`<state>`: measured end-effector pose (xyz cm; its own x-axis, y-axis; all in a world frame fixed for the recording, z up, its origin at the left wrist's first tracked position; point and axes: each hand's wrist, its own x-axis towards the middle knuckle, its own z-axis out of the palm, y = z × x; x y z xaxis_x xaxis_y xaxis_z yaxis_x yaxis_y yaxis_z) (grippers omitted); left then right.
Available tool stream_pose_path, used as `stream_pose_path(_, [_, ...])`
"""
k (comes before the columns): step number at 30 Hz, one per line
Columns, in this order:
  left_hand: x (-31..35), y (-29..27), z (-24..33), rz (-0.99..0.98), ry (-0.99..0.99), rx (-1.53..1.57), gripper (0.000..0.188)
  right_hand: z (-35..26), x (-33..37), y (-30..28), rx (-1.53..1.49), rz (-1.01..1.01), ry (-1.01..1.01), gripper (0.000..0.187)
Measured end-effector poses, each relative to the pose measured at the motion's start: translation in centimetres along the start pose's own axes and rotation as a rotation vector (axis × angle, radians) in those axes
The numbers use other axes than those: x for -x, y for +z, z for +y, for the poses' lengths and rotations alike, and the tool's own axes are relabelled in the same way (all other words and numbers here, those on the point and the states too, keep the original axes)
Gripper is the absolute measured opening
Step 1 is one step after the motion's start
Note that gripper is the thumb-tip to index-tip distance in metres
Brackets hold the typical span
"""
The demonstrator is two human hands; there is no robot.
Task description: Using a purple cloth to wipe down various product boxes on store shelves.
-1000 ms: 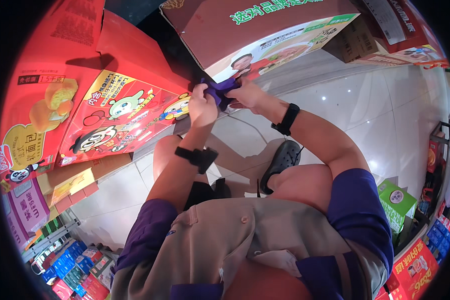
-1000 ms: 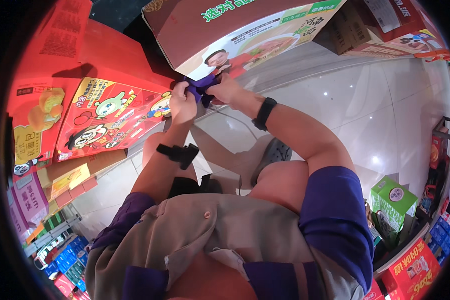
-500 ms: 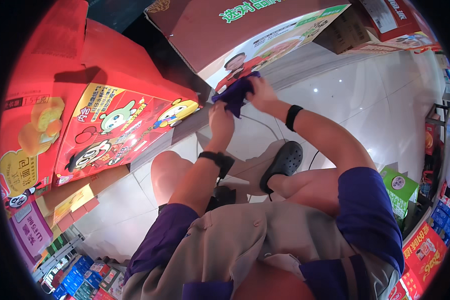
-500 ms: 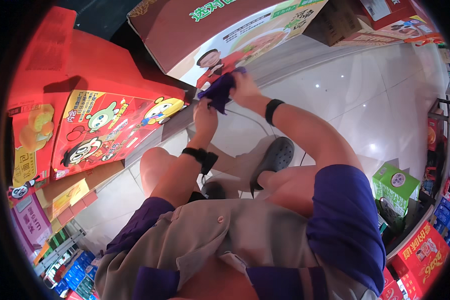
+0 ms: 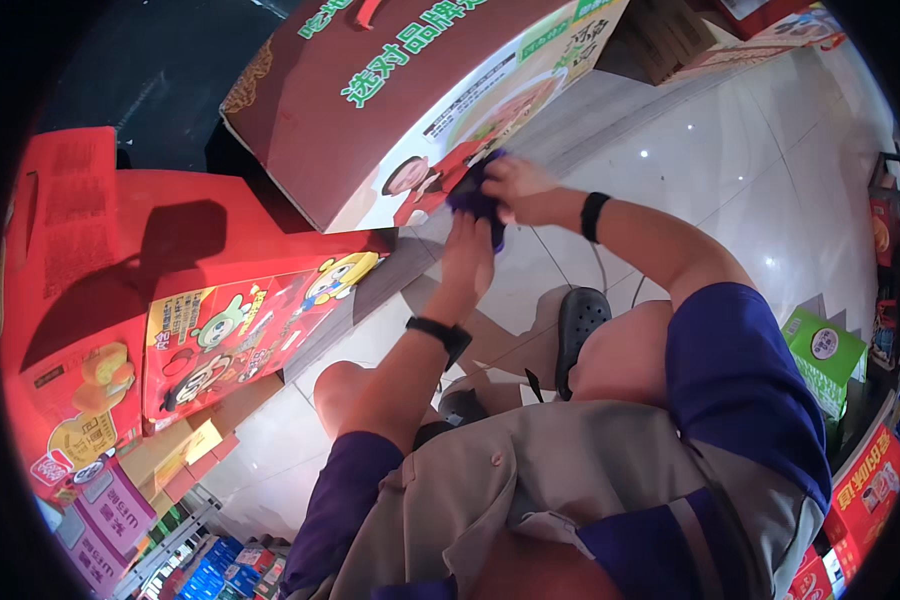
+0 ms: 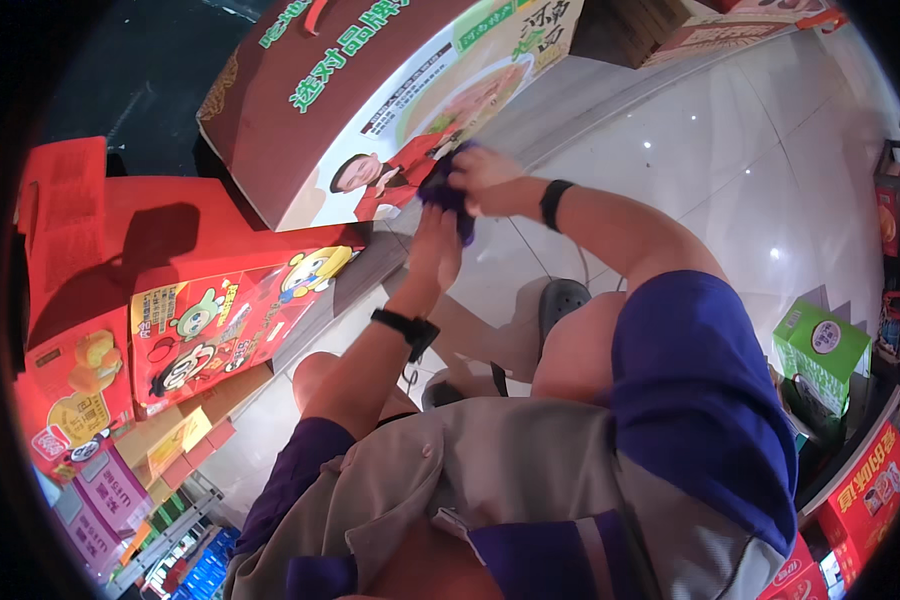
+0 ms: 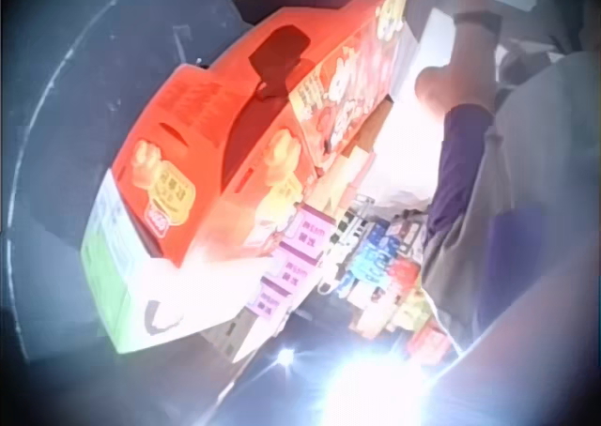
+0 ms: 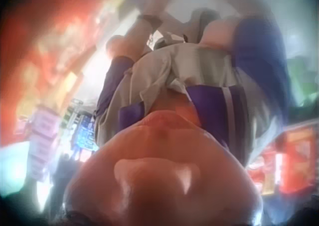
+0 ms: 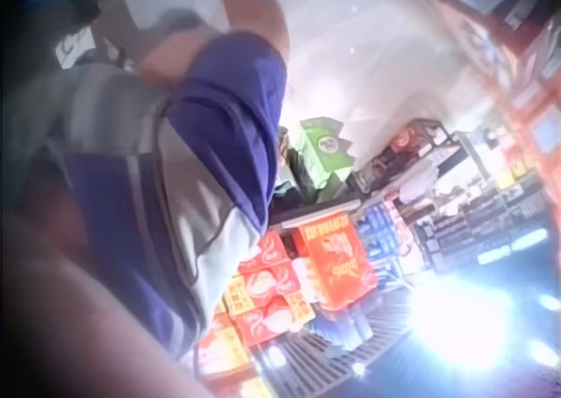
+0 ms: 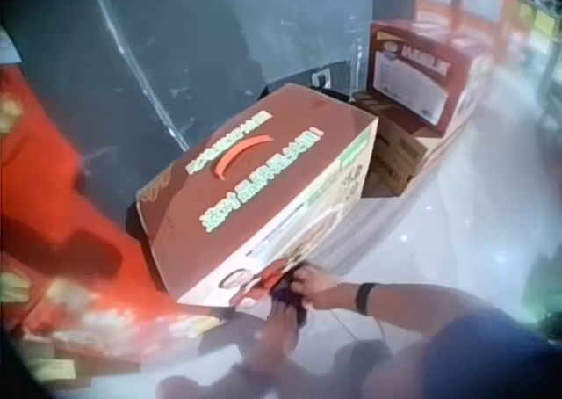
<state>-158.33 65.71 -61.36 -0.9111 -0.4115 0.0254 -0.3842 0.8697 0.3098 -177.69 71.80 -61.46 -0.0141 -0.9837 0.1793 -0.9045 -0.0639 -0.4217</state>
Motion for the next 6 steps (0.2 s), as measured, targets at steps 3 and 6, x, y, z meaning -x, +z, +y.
stream_pose_path(3, [-7.0, 0.8, 3.2, -0.008, 0.200, -0.010, 0.033, 7.7, 2.8, -2.4, 0.161, 0.110, 0.313, 0.034])
stream_pose_path(6, [-10.8, 3.1, 3.7, -0.074, 0.182, -0.197, 0.049, 8.2, 2.8, -5.1, 0.290, 0.103, 0.674, 0.035])
